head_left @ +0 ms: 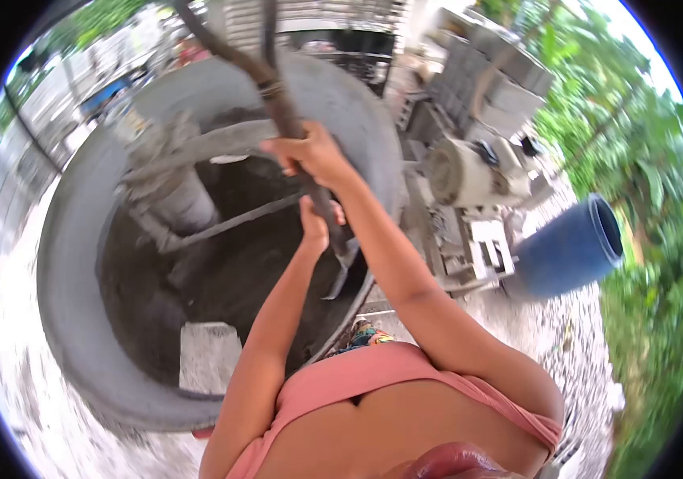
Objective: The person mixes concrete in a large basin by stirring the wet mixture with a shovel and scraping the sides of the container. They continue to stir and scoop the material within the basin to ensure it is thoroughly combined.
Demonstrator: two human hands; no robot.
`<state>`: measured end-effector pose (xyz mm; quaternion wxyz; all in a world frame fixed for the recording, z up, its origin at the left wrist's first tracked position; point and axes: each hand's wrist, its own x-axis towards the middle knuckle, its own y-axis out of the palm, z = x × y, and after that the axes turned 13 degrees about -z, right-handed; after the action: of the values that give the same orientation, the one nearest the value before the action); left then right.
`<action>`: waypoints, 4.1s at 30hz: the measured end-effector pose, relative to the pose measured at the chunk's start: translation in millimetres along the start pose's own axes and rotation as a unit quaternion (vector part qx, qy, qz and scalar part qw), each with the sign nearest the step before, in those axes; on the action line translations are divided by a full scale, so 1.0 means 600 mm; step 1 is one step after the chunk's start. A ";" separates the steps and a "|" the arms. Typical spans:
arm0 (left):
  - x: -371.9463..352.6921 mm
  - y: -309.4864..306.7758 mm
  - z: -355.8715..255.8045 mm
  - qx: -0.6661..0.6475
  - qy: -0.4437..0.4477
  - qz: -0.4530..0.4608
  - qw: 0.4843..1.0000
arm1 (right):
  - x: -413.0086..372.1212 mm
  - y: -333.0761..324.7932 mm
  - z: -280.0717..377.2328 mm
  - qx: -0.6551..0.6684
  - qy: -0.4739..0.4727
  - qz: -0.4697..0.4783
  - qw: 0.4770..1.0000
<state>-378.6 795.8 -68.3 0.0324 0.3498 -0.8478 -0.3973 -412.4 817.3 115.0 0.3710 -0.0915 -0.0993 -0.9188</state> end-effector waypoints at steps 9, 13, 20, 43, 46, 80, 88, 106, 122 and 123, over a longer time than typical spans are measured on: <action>-0.037 0.044 -0.019 -0.004 0.053 -0.057 0.997 | -0.007 -0.014 -0.005 0.021 -0.020 0.004 1.000; -0.009 0.011 -0.007 0.024 0.079 -0.010 0.997 | -0.010 -0.019 0.005 0.005 -0.013 -0.005 1.000; -0.041 0.040 -0.021 0.016 0.027 -0.026 0.999 | -0.015 -0.021 0.007 0.018 -0.020 0.022 0.999; -0.035 0.036 -0.021 -0.013 0.009 -0.035 0.999 | -0.014 -0.016 0.010 0.018 -0.024 0.031 0.999; 0.045 -0.029 0.012 -0.137 -0.049 0.263 0.954 | -0.015 -0.015 0.011 0.019 -0.024 0.029 0.999; 0.006 -0.018 0.013 0.048 0.033 0.018 0.998 | -0.037 -0.026 0.017 0.035 -0.037 0.047 0.998; 0.004 -0.020 0.010 0.041 0.036 0.036 0.998 | -0.047 -0.024 0.028 0.044 -0.039 0.035 0.998; 0.017 -0.029 0.014 0.061 0.066 0.050 0.995 | -0.054 -0.025 0.034 0.015 -0.021 0.039 0.999; 0.012 -0.030 0.017 0.080 0.058 0.046 0.994 | -0.059 -0.033 0.037 0.016 -0.017 0.034 0.999; 0.013 -0.031 0.018 0.080 0.058 0.046 0.994 | -0.058 -0.033 0.035 0.017 -0.016 0.034 0.999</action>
<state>-377.3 789.7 -90.3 0.0711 0.3346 -0.8887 -0.3054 -399.4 859.5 124.7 0.4018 -0.1036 -0.1174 -0.9022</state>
